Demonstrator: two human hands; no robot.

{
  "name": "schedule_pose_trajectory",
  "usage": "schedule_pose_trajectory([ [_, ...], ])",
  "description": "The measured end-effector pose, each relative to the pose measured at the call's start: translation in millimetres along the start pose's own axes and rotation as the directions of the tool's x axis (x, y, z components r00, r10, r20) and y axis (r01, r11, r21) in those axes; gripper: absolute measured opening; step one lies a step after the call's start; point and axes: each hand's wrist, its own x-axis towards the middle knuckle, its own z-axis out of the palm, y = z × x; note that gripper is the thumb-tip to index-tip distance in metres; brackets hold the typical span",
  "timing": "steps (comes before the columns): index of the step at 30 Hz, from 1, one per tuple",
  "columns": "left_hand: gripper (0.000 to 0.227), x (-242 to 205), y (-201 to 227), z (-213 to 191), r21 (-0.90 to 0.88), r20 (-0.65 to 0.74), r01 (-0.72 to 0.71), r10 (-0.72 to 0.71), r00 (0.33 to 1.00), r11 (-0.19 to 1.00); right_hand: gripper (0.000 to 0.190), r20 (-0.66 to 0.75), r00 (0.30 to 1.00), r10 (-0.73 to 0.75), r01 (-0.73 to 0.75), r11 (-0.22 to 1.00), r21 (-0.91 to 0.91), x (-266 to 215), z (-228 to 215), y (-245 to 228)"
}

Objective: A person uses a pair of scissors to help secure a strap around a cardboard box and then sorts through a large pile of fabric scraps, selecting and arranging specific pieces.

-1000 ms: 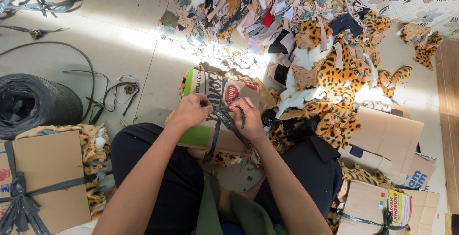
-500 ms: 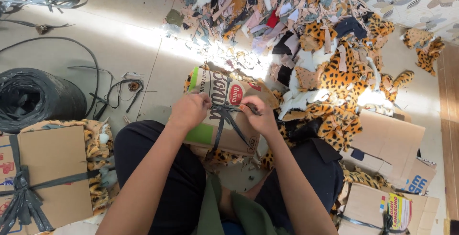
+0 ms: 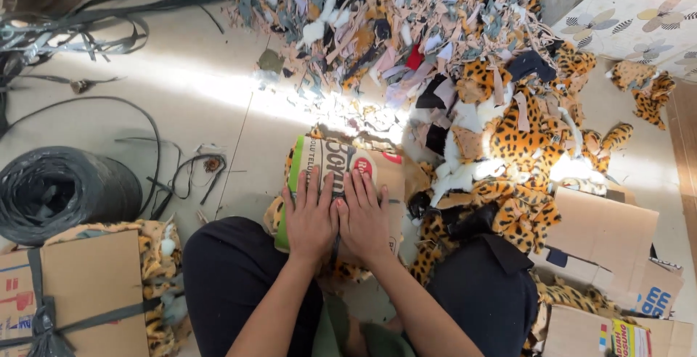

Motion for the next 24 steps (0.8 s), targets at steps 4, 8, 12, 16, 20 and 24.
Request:
schedule_pose_trajectory([
  [4,0.048,8,0,3,-0.003,-0.026,-0.010,0.010,1.000,1.000,0.056,-0.069,0.998,-0.010,0.009,1.000,-0.016,11,-6,0],
  [8,0.049,7,1,6,0.014,-0.045,0.002,-0.001,0.999,1.000,0.055,-0.073,0.997,-0.004,0.006,1.000,0.030,12,-5,0],
  [12,0.050,-1,-2,12,0.004,-0.017,0.019,-0.019,1.000,1.000,0.056,-0.096,0.995,-0.007,0.010,1.000,0.029,7,0,0],
  [16,0.049,5,-7,12,-0.017,-0.022,-0.011,0.010,1.000,1.000,0.056,-0.111,0.994,0.015,-0.011,0.999,0.032,11,1,-1],
  [20,0.053,18,-18,-17,-0.315,0.005,-0.003,0.005,1.000,0.949,0.062,-0.036,0.998,0.050,-0.038,0.960,0.278,14,-22,7],
  [24,0.066,22,-54,-37,-0.584,0.342,0.642,-0.567,0.750,0.496,0.083,0.072,0.953,0.293,-0.294,0.848,0.441,13,-75,29],
])
